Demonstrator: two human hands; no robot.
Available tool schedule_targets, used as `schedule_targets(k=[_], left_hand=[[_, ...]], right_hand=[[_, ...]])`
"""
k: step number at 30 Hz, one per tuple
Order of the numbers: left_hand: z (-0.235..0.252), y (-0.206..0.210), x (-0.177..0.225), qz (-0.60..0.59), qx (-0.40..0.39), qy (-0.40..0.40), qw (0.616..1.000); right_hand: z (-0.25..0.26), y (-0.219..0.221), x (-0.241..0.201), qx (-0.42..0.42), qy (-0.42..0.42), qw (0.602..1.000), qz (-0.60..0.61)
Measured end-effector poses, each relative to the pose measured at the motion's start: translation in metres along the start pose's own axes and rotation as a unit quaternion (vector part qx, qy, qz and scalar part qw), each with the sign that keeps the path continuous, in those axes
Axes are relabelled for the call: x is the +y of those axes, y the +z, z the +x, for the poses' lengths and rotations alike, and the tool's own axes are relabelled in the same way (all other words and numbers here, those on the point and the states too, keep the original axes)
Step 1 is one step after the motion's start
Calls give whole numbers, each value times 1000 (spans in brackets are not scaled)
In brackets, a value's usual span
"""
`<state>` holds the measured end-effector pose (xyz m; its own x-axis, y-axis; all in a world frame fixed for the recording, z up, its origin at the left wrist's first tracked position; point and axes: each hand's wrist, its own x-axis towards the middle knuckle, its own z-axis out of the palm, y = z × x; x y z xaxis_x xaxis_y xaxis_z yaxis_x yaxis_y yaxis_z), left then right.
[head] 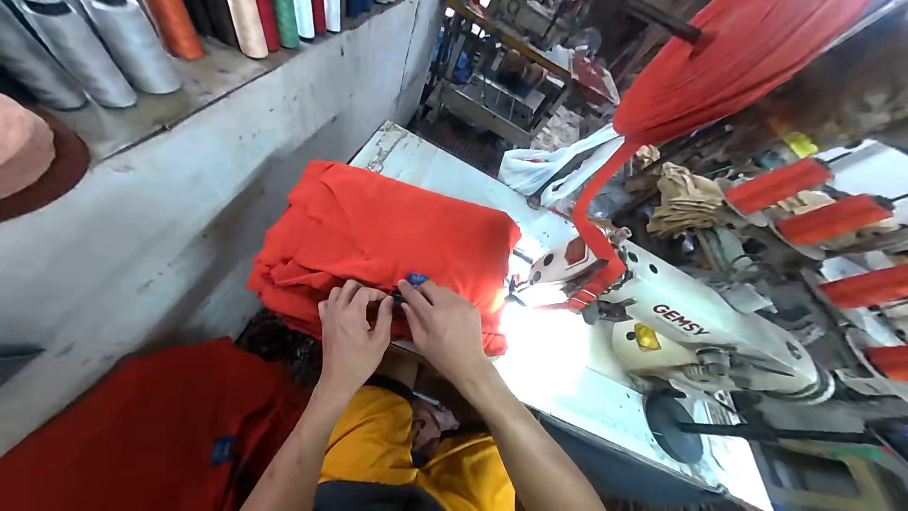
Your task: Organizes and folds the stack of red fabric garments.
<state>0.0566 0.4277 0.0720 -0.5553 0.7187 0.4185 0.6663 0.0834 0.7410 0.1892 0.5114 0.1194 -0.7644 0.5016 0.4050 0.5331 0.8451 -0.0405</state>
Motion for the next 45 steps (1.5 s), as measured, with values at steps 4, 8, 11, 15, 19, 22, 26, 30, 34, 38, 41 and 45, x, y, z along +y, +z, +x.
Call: schedule_targets(k=[4,8,11,15,19,22,26,30,34,38,41,45], left_hand=[[-2,-6,-6,-2,-10,22,1000],[-4,-35,-18,30,-16,25,999],[-2,-42,-16,58,-26,29,998],[7,-33,-3,113,-63,42,991],[12,-36,-7,97,-80,41,991],[12,-49,-16,0,-100,-16,995],[7,-47,-24,-71,-81,-24,994],[5,-45,-23,-83,-70,-24,994],[2,-58,-33,-45,-46,-10,998],[-1,-64,-27,9,-35,7,999],[1,-53,-18,39,-43,30,998],[3,-47,-16,95,-53,69,992]], right_hand=[[5,-13,-13,-56,32,998,20],[-7,-18,-2,-68,99,992,33],[-24,-1,12,-20,88,994,57],[-26,-2,11,-8,85,994,63],[-23,-9,8,-13,75,994,74],[-16,-12,0,-24,63,994,87],[1,-5,-18,-53,43,995,67],[10,3,-27,-53,7,997,65],[0,-2,-18,-34,40,996,69],[-15,-4,0,-32,91,991,89],[-14,-17,-7,-78,121,982,122],[-15,-15,-14,-63,81,987,122]])
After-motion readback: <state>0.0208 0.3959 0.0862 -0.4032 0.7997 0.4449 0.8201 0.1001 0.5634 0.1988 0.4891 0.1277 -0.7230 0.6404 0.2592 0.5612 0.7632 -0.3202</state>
